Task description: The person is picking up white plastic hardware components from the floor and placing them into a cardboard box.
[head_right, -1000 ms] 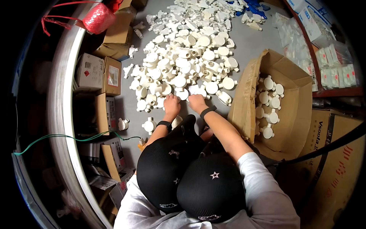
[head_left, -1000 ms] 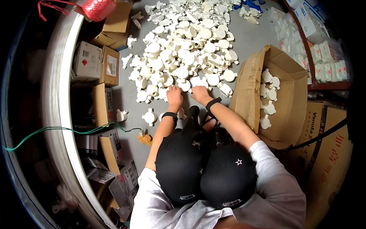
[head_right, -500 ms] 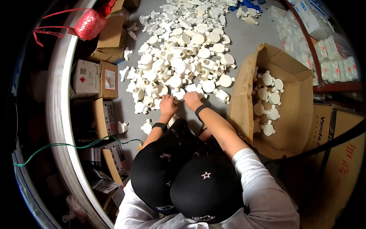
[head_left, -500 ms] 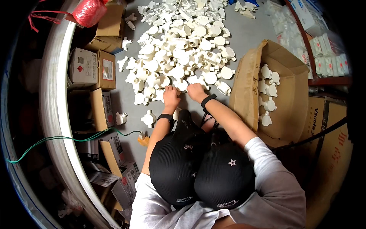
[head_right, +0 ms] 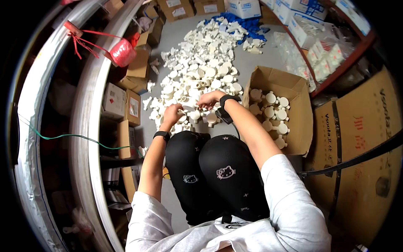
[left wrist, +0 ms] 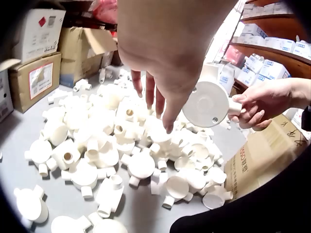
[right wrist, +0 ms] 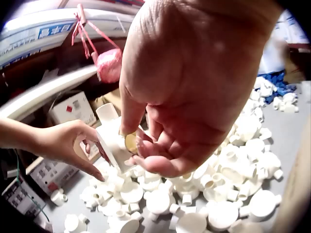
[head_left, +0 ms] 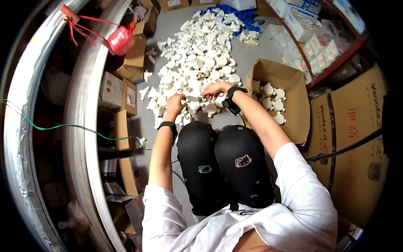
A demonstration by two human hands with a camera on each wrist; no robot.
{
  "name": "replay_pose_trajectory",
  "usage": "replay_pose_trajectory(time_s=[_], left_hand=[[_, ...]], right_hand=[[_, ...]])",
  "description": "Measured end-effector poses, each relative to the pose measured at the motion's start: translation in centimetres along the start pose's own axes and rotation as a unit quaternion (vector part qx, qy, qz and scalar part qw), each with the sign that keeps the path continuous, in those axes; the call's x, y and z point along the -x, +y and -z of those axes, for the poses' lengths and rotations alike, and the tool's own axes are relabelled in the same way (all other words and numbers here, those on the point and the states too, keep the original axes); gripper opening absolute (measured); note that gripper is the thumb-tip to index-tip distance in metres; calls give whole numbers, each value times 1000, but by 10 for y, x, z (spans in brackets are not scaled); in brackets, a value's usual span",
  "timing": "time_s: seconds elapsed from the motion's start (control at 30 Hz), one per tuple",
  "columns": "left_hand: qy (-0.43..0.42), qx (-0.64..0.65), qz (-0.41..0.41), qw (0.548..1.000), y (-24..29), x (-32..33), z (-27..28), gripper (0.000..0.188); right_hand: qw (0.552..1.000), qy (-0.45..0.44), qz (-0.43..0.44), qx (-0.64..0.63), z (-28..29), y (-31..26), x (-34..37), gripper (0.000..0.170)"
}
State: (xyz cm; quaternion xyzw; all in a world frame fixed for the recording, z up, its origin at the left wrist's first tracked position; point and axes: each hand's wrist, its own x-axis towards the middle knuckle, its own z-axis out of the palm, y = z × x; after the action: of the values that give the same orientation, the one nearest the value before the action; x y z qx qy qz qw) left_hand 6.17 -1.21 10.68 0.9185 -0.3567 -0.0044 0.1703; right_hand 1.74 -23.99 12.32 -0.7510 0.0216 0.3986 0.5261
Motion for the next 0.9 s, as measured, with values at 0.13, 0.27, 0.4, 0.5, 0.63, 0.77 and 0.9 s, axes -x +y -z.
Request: replay_pose_trajectory(time_s=[0.13, 0.27, 0.4, 0.5, 0.63, 0.77, 0.9], left_hand=[[139, 43, -100, 984, 49, -33, 65, 39], [108, -13, -210, 972, 111, -71, 94, 25], [38, -96, -267, 958, 167, -109, 113, 21], [-1, -125, -281, 952, 215, -131, 98, 27], [-93, -68, -269, 956, 280, -161, 62, 32], [-111, -103, -232, 961, 343, -178, 1, 26], [-123, -113, -233, 958, 367, -177, -57, 26]], right_hand=[[986, -132, 44, -94, 28, -32, 63, 32], [973, -67, 64, -210, 54, -29, 144, 29], [973, 108, 96, -179, 74, -14, 208, 22], [974, 198, 93, -62, 91, 10, 255, 18], [902, 410, 39, 130, 106, 49, 287, 25], [749, 569, -86, 330, 110, 103, 290, 15], [719, 598, -154, 319, 109, 166, 267, 16]])
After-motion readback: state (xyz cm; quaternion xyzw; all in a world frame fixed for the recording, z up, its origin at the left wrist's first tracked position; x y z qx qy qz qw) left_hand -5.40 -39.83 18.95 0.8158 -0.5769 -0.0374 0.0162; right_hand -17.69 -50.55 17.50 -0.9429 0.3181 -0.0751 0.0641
